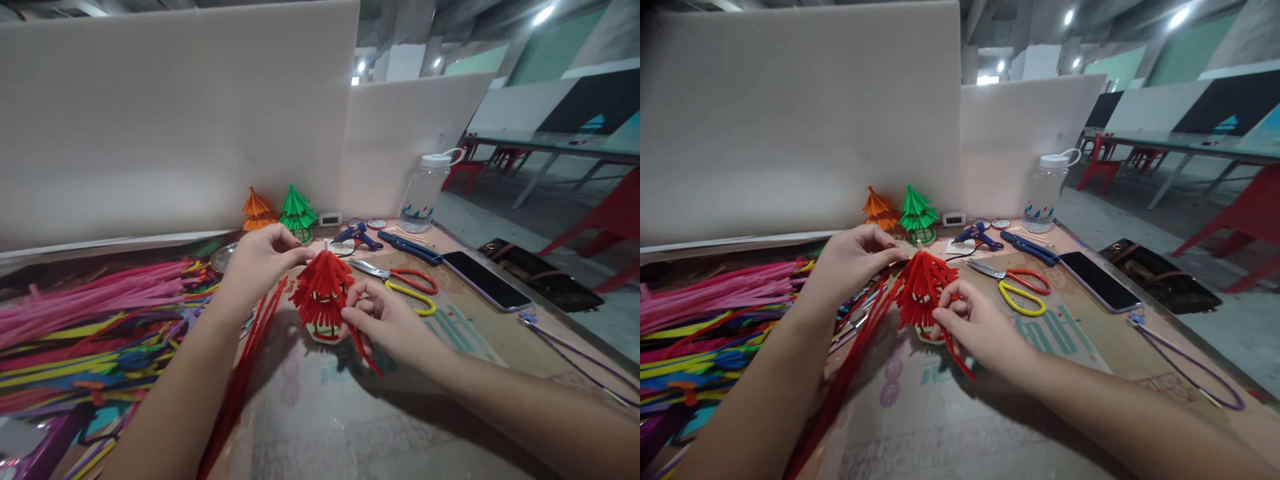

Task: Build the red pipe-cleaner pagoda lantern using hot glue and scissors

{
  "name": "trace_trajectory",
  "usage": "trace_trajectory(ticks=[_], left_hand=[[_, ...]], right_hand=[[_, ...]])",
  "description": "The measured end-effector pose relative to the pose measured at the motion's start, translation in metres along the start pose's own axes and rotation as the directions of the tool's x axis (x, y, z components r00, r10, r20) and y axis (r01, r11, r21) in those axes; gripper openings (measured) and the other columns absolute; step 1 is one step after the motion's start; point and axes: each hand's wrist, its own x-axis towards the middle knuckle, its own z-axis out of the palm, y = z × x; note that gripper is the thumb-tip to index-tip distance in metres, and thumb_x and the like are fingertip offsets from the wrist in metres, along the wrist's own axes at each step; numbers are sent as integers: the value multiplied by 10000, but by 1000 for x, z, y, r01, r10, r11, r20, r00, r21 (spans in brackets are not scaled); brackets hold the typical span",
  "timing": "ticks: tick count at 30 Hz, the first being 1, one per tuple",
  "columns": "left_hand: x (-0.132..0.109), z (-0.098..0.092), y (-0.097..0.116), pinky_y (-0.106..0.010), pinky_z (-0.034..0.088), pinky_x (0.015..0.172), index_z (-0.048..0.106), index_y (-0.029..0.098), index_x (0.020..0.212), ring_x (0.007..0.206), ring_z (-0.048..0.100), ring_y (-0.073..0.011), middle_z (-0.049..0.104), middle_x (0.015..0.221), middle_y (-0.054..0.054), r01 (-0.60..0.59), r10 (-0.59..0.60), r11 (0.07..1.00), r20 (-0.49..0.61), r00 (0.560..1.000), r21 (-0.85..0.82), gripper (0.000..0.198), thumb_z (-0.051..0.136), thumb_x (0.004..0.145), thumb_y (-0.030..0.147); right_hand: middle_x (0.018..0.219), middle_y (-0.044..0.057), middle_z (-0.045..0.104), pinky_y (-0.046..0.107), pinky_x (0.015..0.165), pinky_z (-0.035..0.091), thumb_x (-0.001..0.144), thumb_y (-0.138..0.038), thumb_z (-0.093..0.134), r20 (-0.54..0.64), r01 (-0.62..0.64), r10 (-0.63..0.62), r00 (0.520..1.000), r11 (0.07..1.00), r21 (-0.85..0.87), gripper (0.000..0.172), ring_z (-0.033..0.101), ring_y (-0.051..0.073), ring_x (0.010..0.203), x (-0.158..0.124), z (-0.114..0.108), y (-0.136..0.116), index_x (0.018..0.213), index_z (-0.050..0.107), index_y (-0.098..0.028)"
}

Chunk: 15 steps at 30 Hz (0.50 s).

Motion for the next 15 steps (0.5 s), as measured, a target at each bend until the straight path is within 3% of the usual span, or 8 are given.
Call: trace_trajectory(ticks=[6,9,12,15], left_hand=[[0,3,5,-252,533,635,741,198,759,680,687,-156,768,757,-3,11,-11,1000,47,999,0,130,684,838,285],[0,7,3,-272,569,729,752,197,911,799,731,-178,793,885,-31,-24,26,999,44,999,-43,139,625,890,253],[-3,10,4,-311,563,819,710,194,1103,933,735,-209,785,1026,-68,-84,85,996,30,996,-21,247,617,927,340],[-9,13,14,-316,537,759,706,190,1008,845,712,-211,773,950,-64,-96,95,990,15,995,106,324,674,878,485]], right_hand=[[674,-24,725,178,387,386,866,-390,672,-6,13,-13,1000,1000,7,277,536,77,394,0,-2,-2,881,447,-230],[669,-31,720,176,386,380,860,-389,673,-2,19,-19,1000,1000,13,276,535,77,397,2,-4,-2,876,449,-229],[660,-34,713,178,389,383,854,-391,675,-2,14,-14,1000,1000,9,280,538,80,398,2,-4,-1,876,447,-231],[661,-37,709,187,397,406,857,-381,662,-12,4,-4,1000,1000,-11,267,538,84,403,2,-2,1,883,442,-232]])
